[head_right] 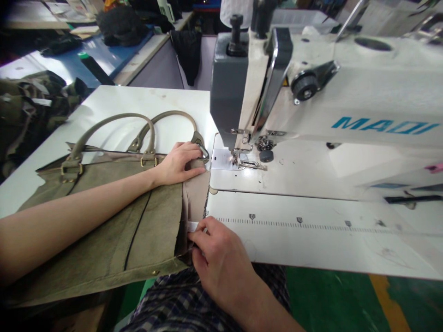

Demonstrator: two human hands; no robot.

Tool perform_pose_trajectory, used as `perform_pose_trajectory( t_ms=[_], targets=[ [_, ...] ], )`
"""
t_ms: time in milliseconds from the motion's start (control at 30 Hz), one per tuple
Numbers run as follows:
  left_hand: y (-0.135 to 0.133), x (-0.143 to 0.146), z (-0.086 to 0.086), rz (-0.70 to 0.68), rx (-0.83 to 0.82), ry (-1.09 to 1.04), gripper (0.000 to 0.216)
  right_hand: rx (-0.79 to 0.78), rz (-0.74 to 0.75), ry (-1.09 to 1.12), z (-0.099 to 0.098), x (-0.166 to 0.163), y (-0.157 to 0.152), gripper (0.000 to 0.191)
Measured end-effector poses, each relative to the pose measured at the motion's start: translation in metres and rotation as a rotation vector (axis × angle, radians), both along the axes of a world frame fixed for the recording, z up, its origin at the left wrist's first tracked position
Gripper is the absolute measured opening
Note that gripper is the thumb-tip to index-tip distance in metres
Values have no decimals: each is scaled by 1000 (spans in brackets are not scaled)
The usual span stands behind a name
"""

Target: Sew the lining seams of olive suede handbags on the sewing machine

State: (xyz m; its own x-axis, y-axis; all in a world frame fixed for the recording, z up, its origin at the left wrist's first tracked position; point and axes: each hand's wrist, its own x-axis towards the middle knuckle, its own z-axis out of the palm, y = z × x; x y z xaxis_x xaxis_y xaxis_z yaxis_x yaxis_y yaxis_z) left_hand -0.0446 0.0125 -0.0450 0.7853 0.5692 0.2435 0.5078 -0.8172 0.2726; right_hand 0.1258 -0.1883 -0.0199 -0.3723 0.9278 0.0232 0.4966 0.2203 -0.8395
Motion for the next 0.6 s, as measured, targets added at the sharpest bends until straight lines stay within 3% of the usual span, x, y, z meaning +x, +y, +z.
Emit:
perform_pose_trajectory(
  t_ms=[133, 267, 367, 600],
  targets=[
    [0, 0, 0, -1, 6, 1, 33, 49, 6, -28, 1, 2, 1, 26],
    [-1, -1, 1, 5, 5, 6, 33, 309, 95, -148, -5, 2, 4, 18],
    [-1, -1, 1, 2, 4, 8, 34, 458, 189, -81, -10, 4, 3, 20],
    [-1, -1, 4, -68, 8, -18, 34, 461, 122, 53, -14, 7, -9, 29]
  ],
)
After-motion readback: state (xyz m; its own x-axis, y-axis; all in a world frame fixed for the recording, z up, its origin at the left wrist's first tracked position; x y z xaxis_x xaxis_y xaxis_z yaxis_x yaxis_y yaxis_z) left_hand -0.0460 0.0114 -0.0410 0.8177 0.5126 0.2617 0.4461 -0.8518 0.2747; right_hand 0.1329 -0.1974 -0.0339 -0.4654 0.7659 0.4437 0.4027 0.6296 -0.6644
